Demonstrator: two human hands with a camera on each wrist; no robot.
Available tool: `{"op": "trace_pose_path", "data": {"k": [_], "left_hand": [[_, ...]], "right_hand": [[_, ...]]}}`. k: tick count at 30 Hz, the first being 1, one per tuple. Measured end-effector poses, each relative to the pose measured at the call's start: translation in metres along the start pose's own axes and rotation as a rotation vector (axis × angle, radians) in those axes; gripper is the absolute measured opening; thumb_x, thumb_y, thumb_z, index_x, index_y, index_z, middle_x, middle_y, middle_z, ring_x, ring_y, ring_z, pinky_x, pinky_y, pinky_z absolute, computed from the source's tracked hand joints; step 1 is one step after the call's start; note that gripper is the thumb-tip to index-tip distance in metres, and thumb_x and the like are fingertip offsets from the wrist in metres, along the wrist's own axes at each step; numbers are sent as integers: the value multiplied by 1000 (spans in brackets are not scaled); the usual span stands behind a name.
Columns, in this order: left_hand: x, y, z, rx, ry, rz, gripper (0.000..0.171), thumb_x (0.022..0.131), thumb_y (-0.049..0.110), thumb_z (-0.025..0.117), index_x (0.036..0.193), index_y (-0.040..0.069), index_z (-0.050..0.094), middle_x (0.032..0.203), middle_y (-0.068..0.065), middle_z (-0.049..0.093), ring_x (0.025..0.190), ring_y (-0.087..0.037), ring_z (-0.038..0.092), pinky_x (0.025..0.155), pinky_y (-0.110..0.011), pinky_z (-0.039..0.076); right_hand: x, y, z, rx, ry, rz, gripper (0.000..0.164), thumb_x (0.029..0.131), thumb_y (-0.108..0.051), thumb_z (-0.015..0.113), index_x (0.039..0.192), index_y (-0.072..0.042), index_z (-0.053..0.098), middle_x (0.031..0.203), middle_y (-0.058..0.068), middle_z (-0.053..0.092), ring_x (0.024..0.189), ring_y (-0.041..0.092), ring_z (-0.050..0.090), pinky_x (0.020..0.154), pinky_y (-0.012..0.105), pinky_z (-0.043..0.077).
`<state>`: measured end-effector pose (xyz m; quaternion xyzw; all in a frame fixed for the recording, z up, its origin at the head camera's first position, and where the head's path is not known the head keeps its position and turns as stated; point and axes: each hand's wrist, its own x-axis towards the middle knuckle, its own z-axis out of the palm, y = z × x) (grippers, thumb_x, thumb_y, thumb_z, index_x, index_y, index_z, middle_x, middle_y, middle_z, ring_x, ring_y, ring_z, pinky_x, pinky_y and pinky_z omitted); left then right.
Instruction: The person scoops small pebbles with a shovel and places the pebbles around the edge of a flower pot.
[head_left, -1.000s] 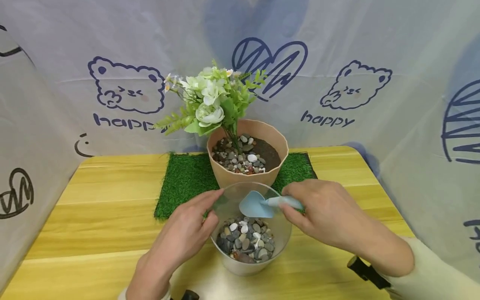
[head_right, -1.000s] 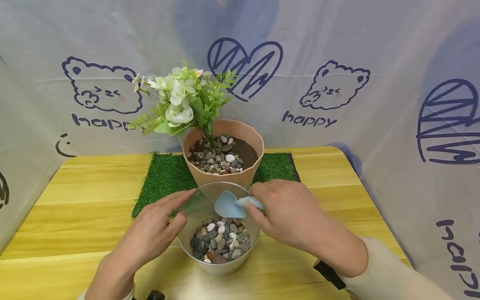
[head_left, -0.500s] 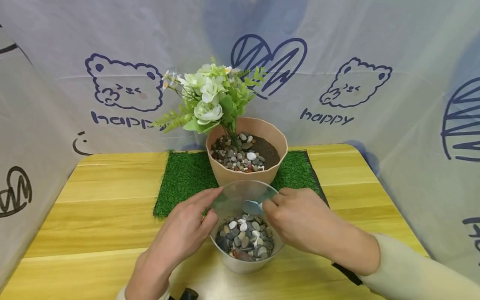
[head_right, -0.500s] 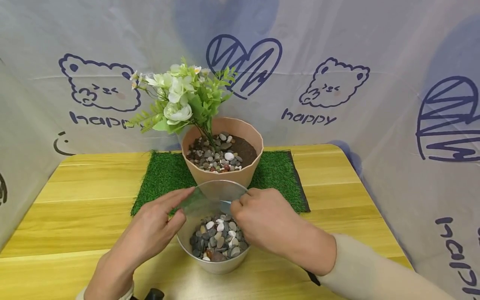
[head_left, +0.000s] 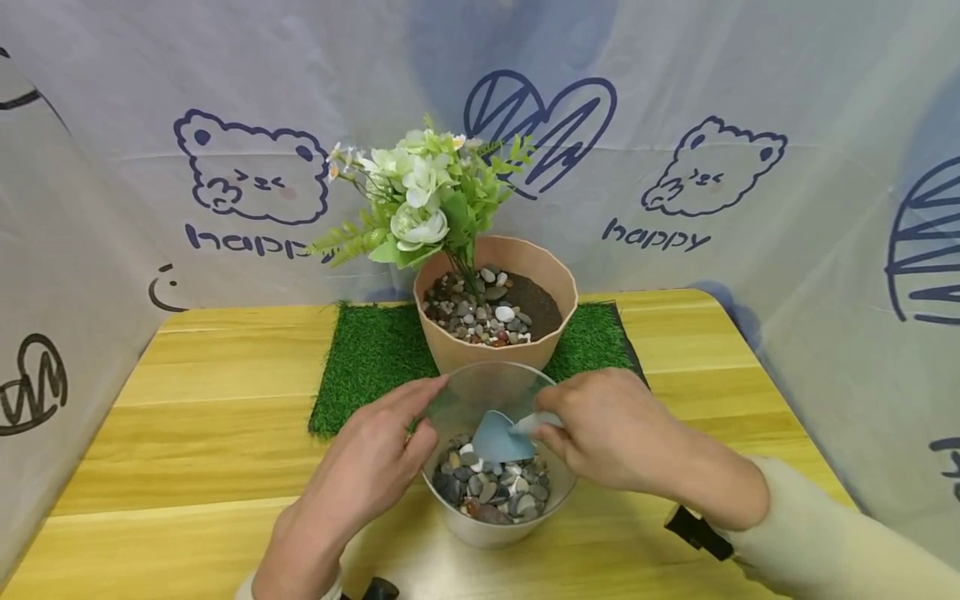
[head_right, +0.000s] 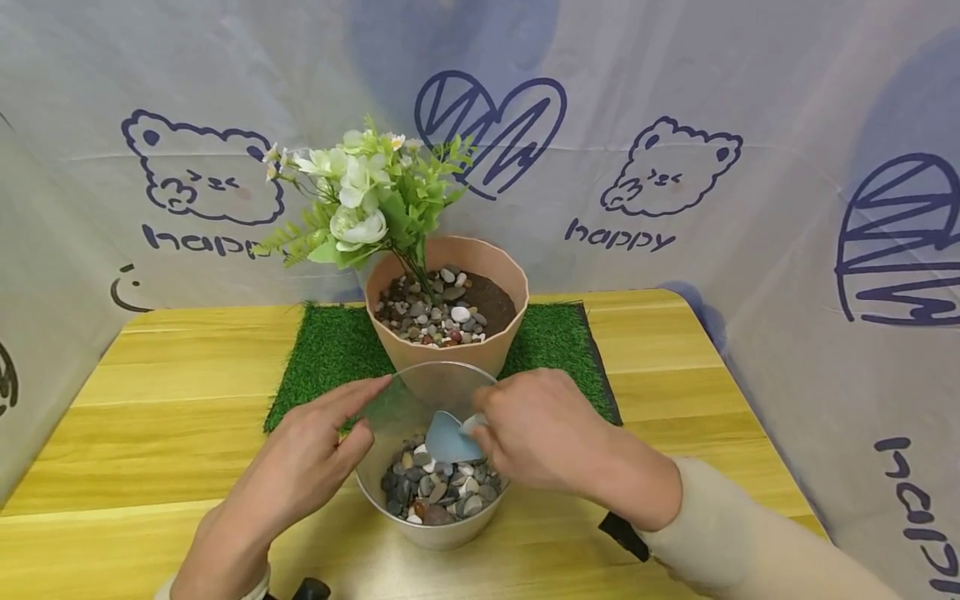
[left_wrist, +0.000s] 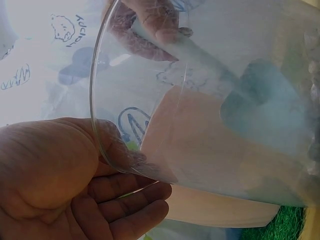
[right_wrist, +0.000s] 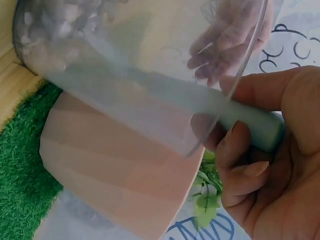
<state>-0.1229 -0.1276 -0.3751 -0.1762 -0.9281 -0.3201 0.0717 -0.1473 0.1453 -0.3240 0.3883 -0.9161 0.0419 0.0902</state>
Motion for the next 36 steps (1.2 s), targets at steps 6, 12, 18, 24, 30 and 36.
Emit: {"op": "trace_pose_path", "data": {"k": [6, 12, 18, 24, 30, 36], "left_hand": [[0, 0, 1, 5, 0, -6, 54, 101, 15, 58, 154, 17, 55, 154, -2, 59, 121, -23, 67, 96, -42, 58], [-1, -1, 0, 3, 10, 2, 53, 101, 14, 59, 154, 16, 56, 154, -2, 60, 123, -24, 68, 99, -44, 58], [-1, -1, 0, 1, 7, -6, 53, 101, 15, 58, 154, 17, 56, 154, -1, 59, 123, -23, 67, 98, -43, 58], [0, -1, 1, 1, 12, -1, 53, 101, 16, 58, 154, 17, 56, 153, -1, 60, 128, -25, 66, 103, -45, 57], [0, 0, 2, 21, 24, 17, 53, 101, 15, 58, 153, 16, 57, 153, -1, 60, 115, -19, 68, 94, -41, 58], [0, 0, 1, 14, 25, 14, 53, 101, 15, 59, 153, 15, 56, 153, -1, 60, 115, -19, 68, 93, -40, 58]], "right_hand": [[4, -5, 9, 90, -67, 21, 31, 95, -31, 76, 72, -24, 57, 60, -16, 49, 54, 2, 45, 52, 26, 43], [5, -11, 8, 188, -99, 77, 19, 96, -33, 75, 81, -22, 69, 66, -14, 62, 55, 0, 48, 52, 24, 43], [7, -14, 3, 252, -156, 111, 14, 97, -32, 74, 93, -19, 78, 72, -11, 70, 58, 0, 54, 55, 25, 47], [10, -14, 2, 285, -208, 116, 16, 97, -32, 75, 98, -17, 80, 73, -12, 70, 60, 2, 57, 57, 28, 49], [10, -13, -5, 384, -242, 184, 15, 97, -31, 74, 99, -18, 82, 71, -14, 69, 54, 1, 50, 53, 25, 46], [10, -16, -5, 409, -256, 228, 13, 97, -30, 74, 98, -19, 82, 67, -16, 64, 52, 4, 47, 50, 26, 42]]}}
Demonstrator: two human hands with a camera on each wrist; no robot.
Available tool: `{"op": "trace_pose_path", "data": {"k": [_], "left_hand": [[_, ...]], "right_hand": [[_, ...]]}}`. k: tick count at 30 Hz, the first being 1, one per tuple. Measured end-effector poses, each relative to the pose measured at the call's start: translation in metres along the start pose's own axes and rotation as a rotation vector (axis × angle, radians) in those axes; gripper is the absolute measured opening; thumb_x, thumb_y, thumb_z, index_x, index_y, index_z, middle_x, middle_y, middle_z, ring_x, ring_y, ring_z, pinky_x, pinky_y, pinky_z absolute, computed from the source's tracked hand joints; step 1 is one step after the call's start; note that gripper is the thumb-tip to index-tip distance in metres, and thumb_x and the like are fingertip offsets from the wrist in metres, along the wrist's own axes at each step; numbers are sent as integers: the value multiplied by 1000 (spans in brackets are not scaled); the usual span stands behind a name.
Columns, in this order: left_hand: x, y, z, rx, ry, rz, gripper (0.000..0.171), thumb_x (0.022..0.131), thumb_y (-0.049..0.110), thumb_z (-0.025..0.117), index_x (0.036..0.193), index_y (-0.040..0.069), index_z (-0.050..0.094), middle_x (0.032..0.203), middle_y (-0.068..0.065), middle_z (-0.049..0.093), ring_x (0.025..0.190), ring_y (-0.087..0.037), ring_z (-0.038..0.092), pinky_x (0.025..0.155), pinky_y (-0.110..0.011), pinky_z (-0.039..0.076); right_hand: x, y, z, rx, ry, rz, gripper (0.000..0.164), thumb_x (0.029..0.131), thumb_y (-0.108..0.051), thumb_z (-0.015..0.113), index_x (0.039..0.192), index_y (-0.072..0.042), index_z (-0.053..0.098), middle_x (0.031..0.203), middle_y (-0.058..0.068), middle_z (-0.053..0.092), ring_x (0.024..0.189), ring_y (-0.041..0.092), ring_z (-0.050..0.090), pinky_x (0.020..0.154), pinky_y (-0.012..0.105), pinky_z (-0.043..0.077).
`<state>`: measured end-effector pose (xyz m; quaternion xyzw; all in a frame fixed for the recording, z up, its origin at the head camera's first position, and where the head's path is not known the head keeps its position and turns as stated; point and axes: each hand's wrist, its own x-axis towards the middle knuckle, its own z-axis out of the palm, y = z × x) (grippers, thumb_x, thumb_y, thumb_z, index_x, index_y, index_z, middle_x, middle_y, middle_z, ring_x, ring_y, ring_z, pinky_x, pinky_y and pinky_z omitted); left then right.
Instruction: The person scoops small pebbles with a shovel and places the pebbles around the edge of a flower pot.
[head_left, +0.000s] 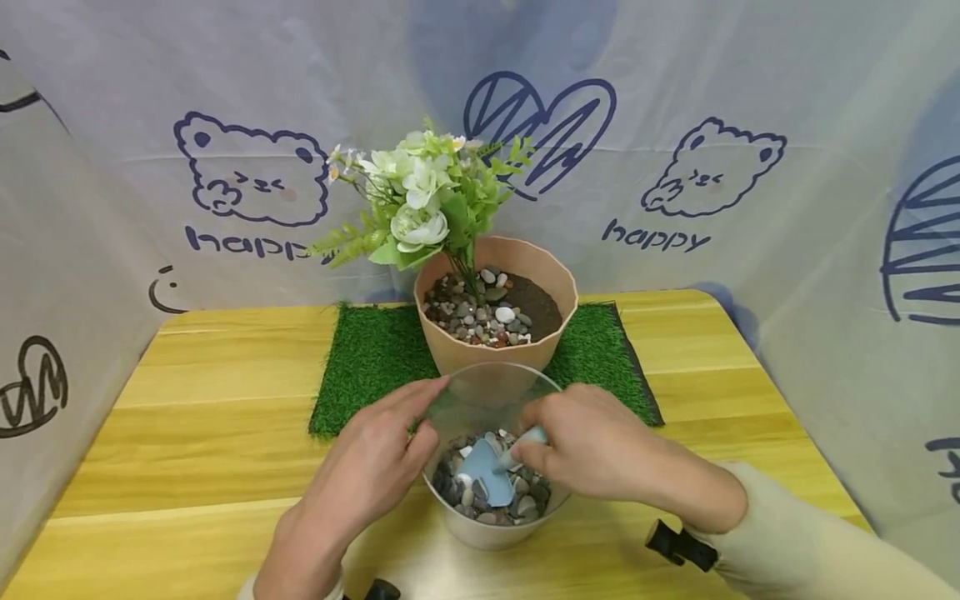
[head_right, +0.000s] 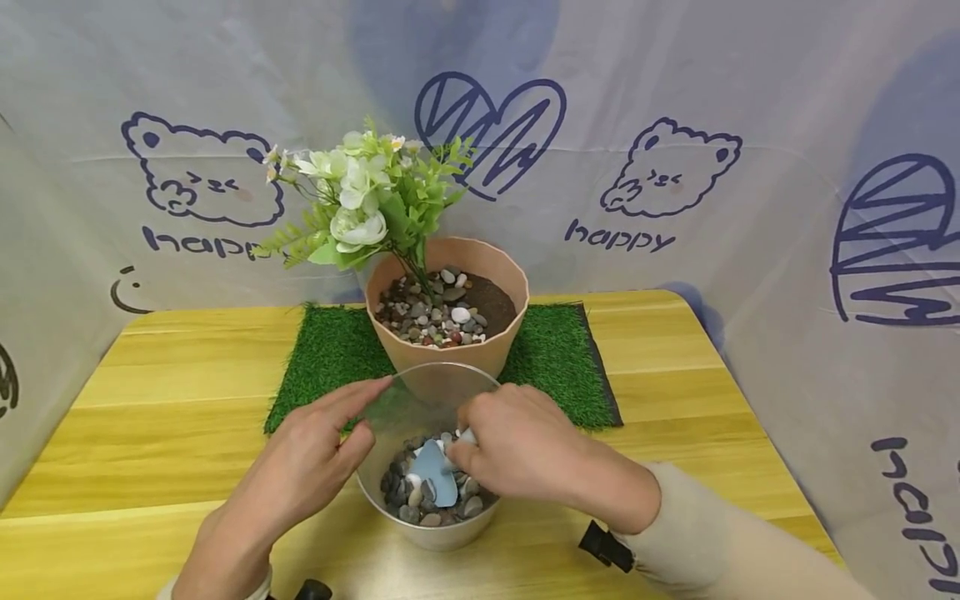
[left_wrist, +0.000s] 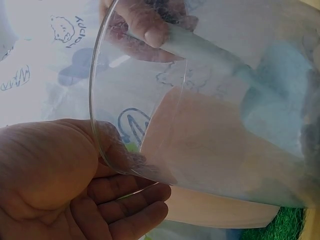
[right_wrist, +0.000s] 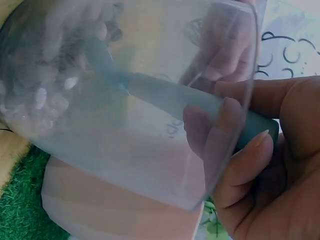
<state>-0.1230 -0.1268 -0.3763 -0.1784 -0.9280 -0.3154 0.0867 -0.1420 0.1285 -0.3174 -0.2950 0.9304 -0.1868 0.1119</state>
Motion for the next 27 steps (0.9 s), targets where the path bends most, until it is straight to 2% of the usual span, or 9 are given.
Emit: {"op": "trace_pose_path", "data": {"k": [4, 9, 11, 16, 23, 27], "left_hand": [[1, 0, 0, 1, -4, 2, 53, 101, 15, 58, 154, 16, 56, 153, -1, 60, 116, -20, 68, 93, -40, 59], [0, 1, -1, 1, -2, -1, 53, 101, 14, 59, 154, 16, 56, 152, -1, 61, 111, -20, 69, 90, -40, 59], [0, 1, -1, 1, -3, -6, 53, 101, 14, 59, 154, 15, 56, 152, -1, 61, 112, -20, 68, 92, -40, 59], [0, 0, 1, 5, 3, 3, 53, 100, 13, 60, 153, 14, 57, 152, -2, 61, 112, -19, 68, 93, -40, 59], [0, -1, 1, 0, 8, 9, 52, 101, 15, 59, 153, 14, 57, 152, -1, 61, 112, -19, 69, 92, -40, 59], [-1, -1, 1, -7, 9, 6, 52, 101, 15, 59, 153, 15, 56, 152, -2, 61, 120, -23, 69, 97, -42, 59]], "right_hand": [[0, -2, 1, -31, 26, 15, 12, 96, -30, 74, 97, -20, 81, 70, -15, 67, 57, 4, 53, 55, 27, 46], [4, -5, 6, -98, 32, -59, 15, 97, -31, 74, 96, -17, 80, 74, -11, 70, 63, 3, 60, 60, 29, 51], [4, -4, 4, -73, 13, -66, 15, 96, -30, 74, 95, -17, 80, 71, -12, 68, 60, 3, 57, 58, 28, 49], [4, -2, 2, 17, -7, -13, 11, 95, -27, 75, 95, -18, 81, 69, -15, 66, 54, 4, 51, 55, 26, 45], [4, 0, -3, 66, -39, 34, 11, 96, -30, 75, 95, -21, 81, 65, -15, 62, 53, 7, 50, 54, 27, 44], [3, 2, -6, 102, -38, 58, 11, 96, -30, 75, 94, -21, 81, 62, -14, 61, 51, 8, 48, 54, 28, 43]]}}
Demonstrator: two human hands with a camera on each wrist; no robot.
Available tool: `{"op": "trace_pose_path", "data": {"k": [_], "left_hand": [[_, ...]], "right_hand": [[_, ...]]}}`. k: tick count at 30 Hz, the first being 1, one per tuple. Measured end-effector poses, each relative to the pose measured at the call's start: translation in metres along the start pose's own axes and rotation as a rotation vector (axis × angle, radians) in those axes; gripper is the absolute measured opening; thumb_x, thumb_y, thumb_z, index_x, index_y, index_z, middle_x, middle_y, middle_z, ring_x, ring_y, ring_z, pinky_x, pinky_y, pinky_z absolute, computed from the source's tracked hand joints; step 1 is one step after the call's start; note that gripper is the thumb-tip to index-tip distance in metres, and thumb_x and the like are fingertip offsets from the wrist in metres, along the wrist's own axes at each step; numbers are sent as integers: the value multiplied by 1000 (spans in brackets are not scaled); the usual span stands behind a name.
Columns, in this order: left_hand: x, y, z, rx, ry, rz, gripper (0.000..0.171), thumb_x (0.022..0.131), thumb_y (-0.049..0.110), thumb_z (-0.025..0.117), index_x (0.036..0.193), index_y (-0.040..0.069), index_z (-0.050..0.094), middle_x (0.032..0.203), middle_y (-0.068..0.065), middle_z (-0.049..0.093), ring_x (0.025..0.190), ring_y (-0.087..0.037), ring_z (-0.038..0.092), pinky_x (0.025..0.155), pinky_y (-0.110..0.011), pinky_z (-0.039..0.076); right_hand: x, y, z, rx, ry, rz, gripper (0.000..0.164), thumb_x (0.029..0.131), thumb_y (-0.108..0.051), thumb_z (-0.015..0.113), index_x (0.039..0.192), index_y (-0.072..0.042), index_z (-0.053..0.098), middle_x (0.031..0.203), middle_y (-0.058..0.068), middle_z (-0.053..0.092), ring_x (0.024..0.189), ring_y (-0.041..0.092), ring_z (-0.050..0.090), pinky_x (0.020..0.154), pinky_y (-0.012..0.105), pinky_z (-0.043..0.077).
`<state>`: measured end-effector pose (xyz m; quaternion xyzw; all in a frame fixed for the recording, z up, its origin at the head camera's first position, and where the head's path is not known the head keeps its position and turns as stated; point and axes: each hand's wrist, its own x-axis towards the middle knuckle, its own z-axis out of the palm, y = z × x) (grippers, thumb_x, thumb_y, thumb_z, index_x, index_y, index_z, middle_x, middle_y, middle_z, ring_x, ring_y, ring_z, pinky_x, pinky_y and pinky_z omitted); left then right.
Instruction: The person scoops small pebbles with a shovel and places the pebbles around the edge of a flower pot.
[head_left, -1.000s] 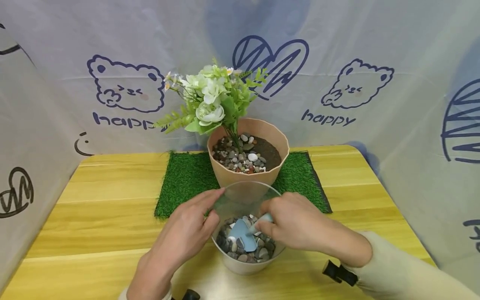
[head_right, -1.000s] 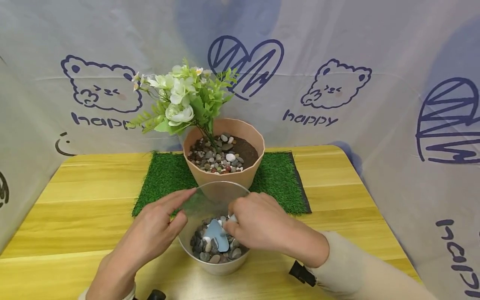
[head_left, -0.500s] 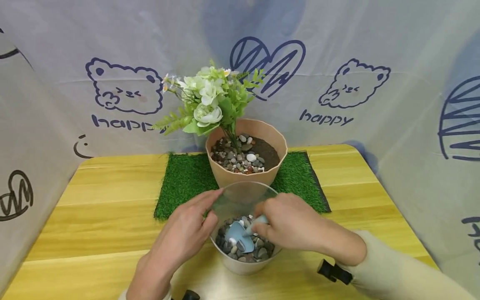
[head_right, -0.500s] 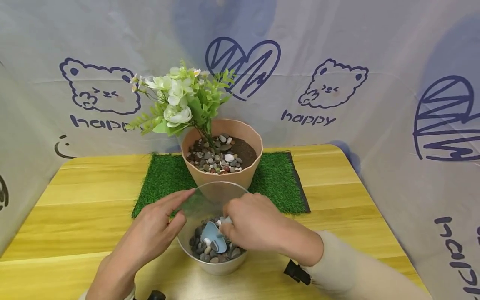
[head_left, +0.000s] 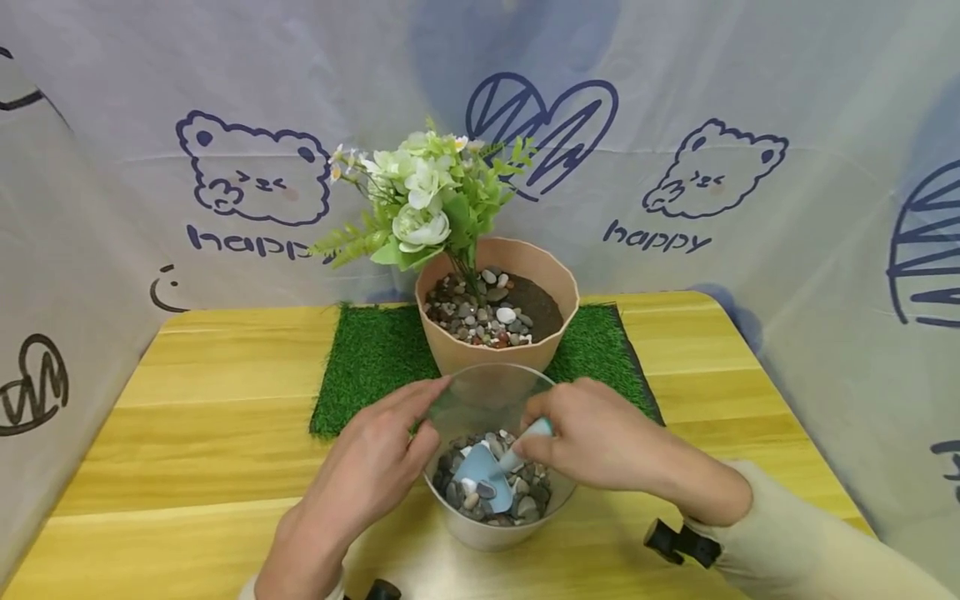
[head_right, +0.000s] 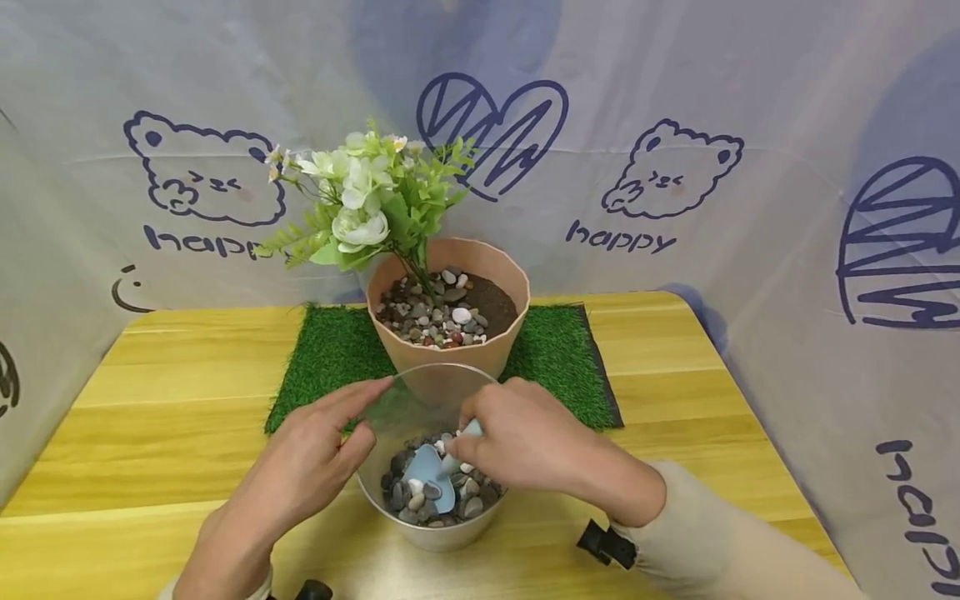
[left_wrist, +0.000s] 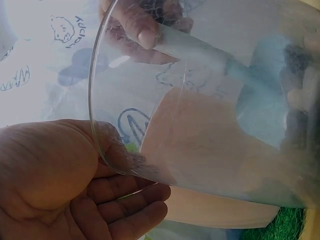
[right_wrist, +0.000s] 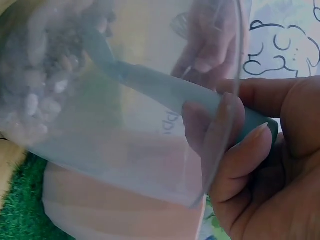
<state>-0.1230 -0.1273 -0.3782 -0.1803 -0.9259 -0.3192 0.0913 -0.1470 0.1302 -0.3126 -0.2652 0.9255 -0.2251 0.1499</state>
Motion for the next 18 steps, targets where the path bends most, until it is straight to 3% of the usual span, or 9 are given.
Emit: {"op": "trace_pose_path", "data": {"k": [3, 10, 18], "left_hand": [[0, 0, -1, -1, -2, -5, 52, 101, 15, 59, 153, 15, 56, 153, -2, 61, 124, -24, 68, 100, -44, 58], [0, 1, -1, 5, 0, 2, 53, 101, 13, 59, 153, 14, 56, 152, -3, 61, 107, -18, 68, 86, -37, 59], [0, 1, -1, -1, -12, -16, 54, 101, 15, 58, 154, 16, 55, 153, -2, 60, 120, -23, 68, 95, -42, 59]], "right_hand": [[-2, 2, 0, 24, 0, 11, 11, 96, -31, 75, 94, -22, 81, 60, -13, 59, 50, 7, 45, 52, 27, 41], [-6, 8, -5, 80, 31, 4, 10, 95, -31, 75, 88, -25, 80, 55, -11, 49, 49, 7, 39, 49, 26, 35], [-10, 10, -7, 140, 37, 2, 13, 96, -32, 74, 88, -24, 79, 54, -11, 46, 48, 6, 38, 47, 24, 33]]}}
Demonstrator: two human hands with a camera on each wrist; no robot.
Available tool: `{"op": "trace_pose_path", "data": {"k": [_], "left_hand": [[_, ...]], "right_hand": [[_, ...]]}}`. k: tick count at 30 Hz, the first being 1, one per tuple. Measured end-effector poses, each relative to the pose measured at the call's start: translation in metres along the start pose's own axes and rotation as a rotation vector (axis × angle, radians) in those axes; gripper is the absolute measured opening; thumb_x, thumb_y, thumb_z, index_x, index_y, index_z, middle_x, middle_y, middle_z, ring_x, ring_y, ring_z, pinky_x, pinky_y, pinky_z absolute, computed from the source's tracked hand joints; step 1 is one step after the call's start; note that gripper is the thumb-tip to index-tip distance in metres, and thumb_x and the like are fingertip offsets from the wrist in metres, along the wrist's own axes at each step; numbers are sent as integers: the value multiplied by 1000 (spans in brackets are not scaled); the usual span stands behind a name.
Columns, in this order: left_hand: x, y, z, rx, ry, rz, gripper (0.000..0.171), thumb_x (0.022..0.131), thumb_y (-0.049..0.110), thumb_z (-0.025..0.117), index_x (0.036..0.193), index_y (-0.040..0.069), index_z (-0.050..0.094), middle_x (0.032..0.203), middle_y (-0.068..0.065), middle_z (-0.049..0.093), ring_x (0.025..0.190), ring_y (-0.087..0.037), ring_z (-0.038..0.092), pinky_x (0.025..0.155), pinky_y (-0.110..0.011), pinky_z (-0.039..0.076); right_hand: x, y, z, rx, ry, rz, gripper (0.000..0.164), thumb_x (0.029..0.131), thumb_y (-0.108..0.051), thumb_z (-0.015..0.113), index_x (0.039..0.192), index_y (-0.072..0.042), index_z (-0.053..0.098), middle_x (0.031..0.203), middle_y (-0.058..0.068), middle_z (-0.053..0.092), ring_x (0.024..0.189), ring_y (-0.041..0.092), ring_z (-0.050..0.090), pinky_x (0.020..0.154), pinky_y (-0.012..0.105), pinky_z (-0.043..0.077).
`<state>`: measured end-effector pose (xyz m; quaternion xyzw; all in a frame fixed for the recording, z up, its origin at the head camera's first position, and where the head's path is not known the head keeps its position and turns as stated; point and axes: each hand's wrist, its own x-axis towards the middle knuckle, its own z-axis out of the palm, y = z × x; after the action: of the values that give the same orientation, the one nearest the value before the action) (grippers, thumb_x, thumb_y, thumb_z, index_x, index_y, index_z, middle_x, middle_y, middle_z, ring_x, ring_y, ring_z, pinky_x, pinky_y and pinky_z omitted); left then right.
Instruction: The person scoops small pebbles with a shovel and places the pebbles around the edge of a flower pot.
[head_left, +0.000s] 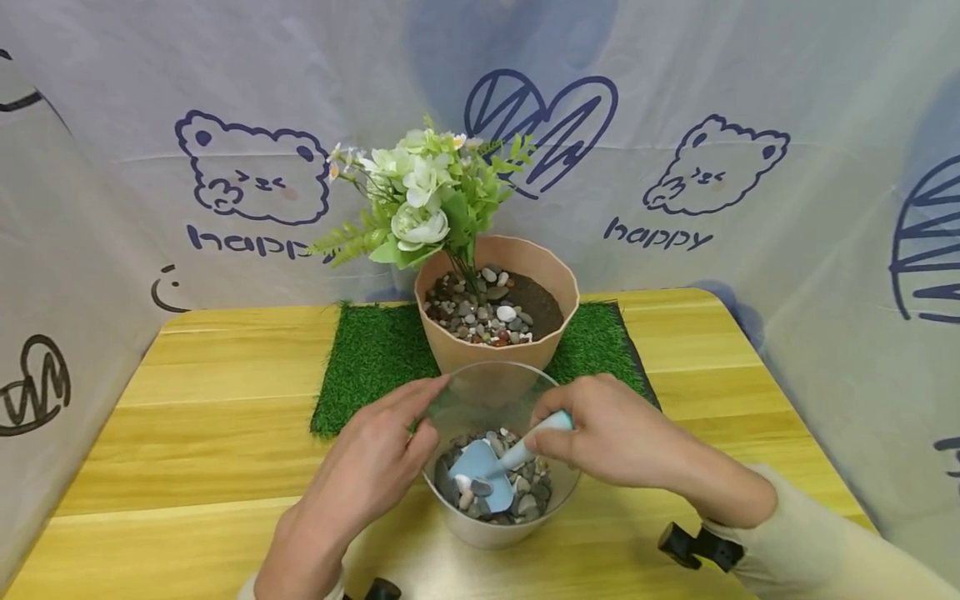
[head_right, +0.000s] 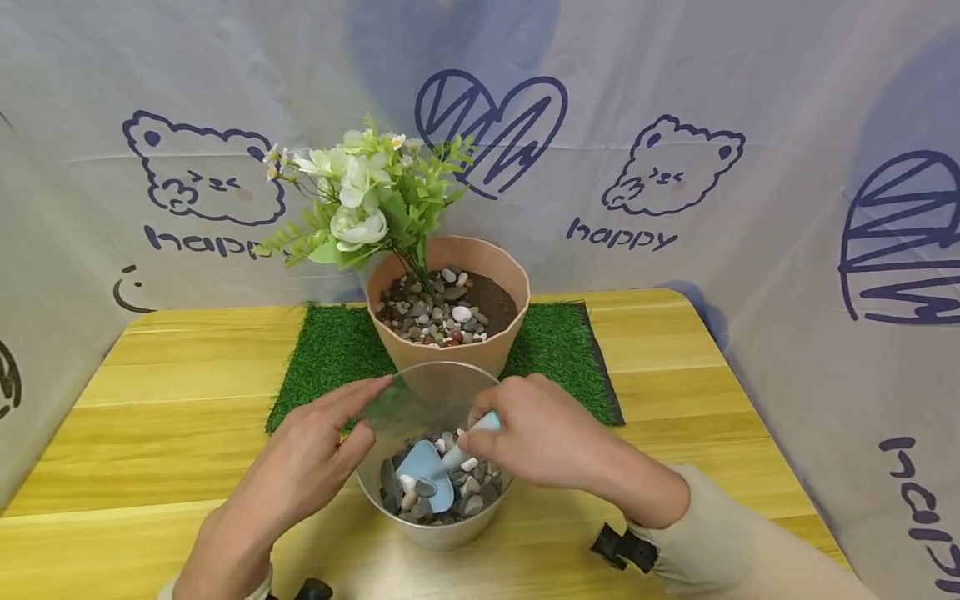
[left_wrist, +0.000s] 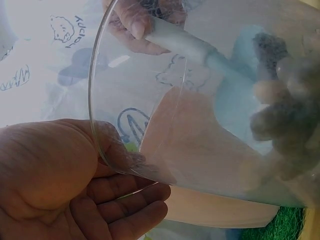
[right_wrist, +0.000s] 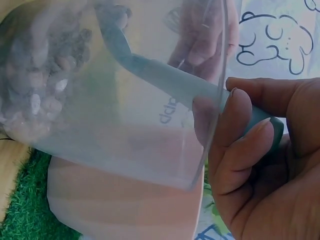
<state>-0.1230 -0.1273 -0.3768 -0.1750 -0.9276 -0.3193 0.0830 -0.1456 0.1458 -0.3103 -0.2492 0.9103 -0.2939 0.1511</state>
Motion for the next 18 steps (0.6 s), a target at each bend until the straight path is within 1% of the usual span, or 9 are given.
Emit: {"op": "trace_pose_path", "data": {"k": [1, 4, 7, 10, 12, 13, 15, 17, 18], "left_hand": [[0, 0, 0, -1, -3, -2, 54, 101, 16, 58, 155, 16, 55, 154, -2, 60, 117, -22, 68, 93, -41, 59], [0, 1, 0, 3, -10, -10, 54, 101, 16, 57, 155, 17, 54, 154, -2, 59, 117, -21, 68, 93, -41, 58], [0, 1, -1, 5, -11, -12, 54, 101, 16, 57, 155, 17, 55, 154, -2, 59, 112, -20, 67, 90, -39, 58], [0, 1, -1, 7, -8, -8, 54, 101, 15, 57, 155, 17, 55, 154, -1, 59, 111, -19, 67, 89, -39, 58], [0, 1, -1, 8, -7, -9, 54, 101, 15, 57, 154, 17, 55, 154, -1, 59, 110, -18, 67, 85, -36, 57], [0, 1, -1, 5, -9, -12, 54, 101, 15, 57, 155, 17, 55, 154, -1, 59, 106, -18, 67, 81, -34, 57], [0, 1, -1, 5, -8, -13, 54, 101, 14, 57, 155, 17, 55, 154, -1, 59, 106, -18, 67, 78, -31, 56], [0, 2, -1, -2, -11, -18, 54, 101, 14, 58, 155, 18, 55, 154, -1, 59, 104, -18, 68, 71, -28, 53], [0, 2, -1, -4, -12, -17, 55, 100, 13, 58, 155, 18, 55, 154, -1, 59, 105, -18, 68, 71, -28, 53]], "right_hand": [[-1, 1, -1, 8, 5, 3, 13, 96, -32, 74, 88, -24, 79, 54, -11, 46, 48, 7, 38, 47, 24, 33], [-2, 2, -4, 55, 4, 8, 13, 96, -31, 74, 88, -21, 79, 55, -10, 49, 48, 8, 41, 46, 23, 32], [-2, 4, -4, 116, -9, 18, 14, 96, -28, 74, 88, -17, 79, 59, -8, 58, 50, 10, 48, 46, 24, 36], [-2, 6, -4, 168, -24, 34, 14, 95, -26, 74, 90, -14, 78, 65, -5, 64, 54, 12, 56, 46, 25, 42], [-3, 8, -5, 188, -24, 38, 14, 95, -26, 75, 90, -13, 79, 68, -4, 67, 55, 13, 58, 47, 26, 45], [-4, 10, -5, 194, -24, 39, 15, 95, -26, 75, 91, -12, 79, 69, -4, 68, 56, 13, 59, 47, 26, 45], [-6, 12, -7, 206, -25, 40, 15, 94, -26, 75, 91, -12, 79, 70, -3, 69, 56, 14, 60, 47, 26, 45], [-8, 15, -9, 224, -25, 40, 14, 94, -26, 76, 92, -12, 80, 70, -2, 70, 55, 15, 60, 46, 26, 44], [-9, 17, -10, 235, -26, 42, 14, 94, -25, 75, 93, -12, 80, 70, -2, 70, 55, 15, 60, 46, 26, 44]]}}
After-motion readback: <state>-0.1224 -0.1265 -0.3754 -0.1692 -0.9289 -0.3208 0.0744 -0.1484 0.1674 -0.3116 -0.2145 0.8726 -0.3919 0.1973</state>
